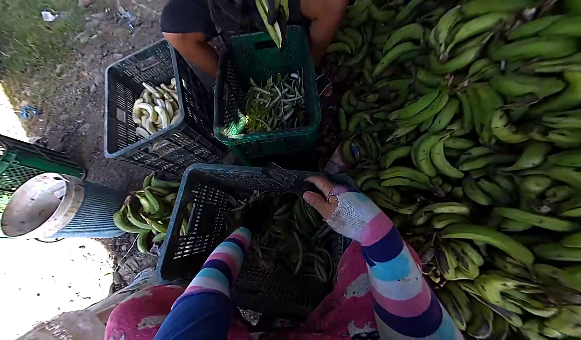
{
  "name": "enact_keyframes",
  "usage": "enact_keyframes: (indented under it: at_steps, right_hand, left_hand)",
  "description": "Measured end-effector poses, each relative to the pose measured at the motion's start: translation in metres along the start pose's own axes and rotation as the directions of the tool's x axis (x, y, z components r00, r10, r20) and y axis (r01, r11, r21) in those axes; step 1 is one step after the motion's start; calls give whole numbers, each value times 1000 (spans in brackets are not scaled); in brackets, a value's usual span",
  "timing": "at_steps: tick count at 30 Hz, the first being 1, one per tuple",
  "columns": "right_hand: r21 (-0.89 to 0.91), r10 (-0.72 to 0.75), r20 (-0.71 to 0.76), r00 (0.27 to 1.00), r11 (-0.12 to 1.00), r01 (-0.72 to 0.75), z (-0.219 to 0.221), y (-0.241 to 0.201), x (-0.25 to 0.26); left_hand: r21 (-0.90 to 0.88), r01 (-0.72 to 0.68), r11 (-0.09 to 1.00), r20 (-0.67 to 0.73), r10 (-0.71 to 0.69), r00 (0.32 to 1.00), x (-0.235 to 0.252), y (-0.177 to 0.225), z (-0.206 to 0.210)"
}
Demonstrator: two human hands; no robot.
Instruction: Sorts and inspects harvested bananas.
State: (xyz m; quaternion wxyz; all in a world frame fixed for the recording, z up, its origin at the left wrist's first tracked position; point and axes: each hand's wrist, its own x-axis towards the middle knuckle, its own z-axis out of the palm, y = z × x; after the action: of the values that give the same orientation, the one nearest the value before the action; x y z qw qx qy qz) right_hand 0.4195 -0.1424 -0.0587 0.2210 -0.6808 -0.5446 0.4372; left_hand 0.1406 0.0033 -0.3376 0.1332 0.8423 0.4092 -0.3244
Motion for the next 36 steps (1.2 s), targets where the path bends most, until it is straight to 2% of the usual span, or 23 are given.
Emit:
enact_keyframes:
  at_steps: [2, 4, 8, 11, 13, 15, 17, 19, 20, 21, 24, 26, 29, 33, 36]
  right_hand:
    - [-6, -27, 9, 1000, 1000, 27, -2, -1, 0]
    - [-33, -35, 56, 998, 999, 37, -4, -7, 0]
    - [-89, -40, 70, 997, 995, 47, 7, -12, 3]
    - [-141, 10, 113, 994, 990, 6, 10, -14, 9]
    - [-166, 38, 91, 995, 986, -22, 16, -12, 10]
    - [-182, 63, 32, 998, 982, -56, 24, -9, 11]
    - [-205, 91, 3, 996, 975, -88, 27, -11, 10]
    - [-225, 92, -38, 995, 969, -98, 31, -16, 6]
    - [-234, 83, -65, 994, 968, -96, 34, -19, 5]
    - [-234, 61, -94, 994, 969, -82, 38, -22, 4]
    - [-164, -75, -162, 984, 985, 48, 62, -27, 4]
    - [-63, -189, -160, 969, 981, 181, 88, -28, 2]
    - [96, -277, -73, 958, 954, 284, 132, -29, -5]
    - [119, -166, -8, 986, 979, 166, 176, -24, 0]
    - [143, -56, -1, 998, 988, 56, 184, -28, 10]
  left_hand:
    - [-11, 34, 999, -50, -35, 998, -23, -8, 5]
    - [-50, 131, 990, -7, -131, 991, -54, -8, 2]
    - [-324, 356, 877, 121, -335, 935, -97, -16, 16]
    - [-500, 363, 786, 73, -379, 922, -112, -22, 5]
    - [-612, 299, 732, -32, -400, 916, -128, -29, -20]
    - [-789, 151, 596, -180, -459, 870, -151, -40, -49]
    - [-936, -95, 339, -285, -567, 773, -180, -47, -77]
    - [-907, -415, 62, -362, -618, 698, -216, -49, -96]
    - [-858, -514, -5, -402, -615, 678, -237, -48, -103]
    - [-811, -584, -21, -456, -602, 656, -254, -48, -106]
    - [-744, -668, 17, -545, -594, 592, -281, -45, -101]
    - [-763, -645, 50, -513, -654, 556, -279, -33, -93]
    - [-788, -616, -17, -406, -737, 540, -259, -12, -77]
    - [-693, -720, -40, -504, -687, 523, -247, 2, -80]
    - [-669, -742, -42, -560, -628, 541, -244, 7, -81]
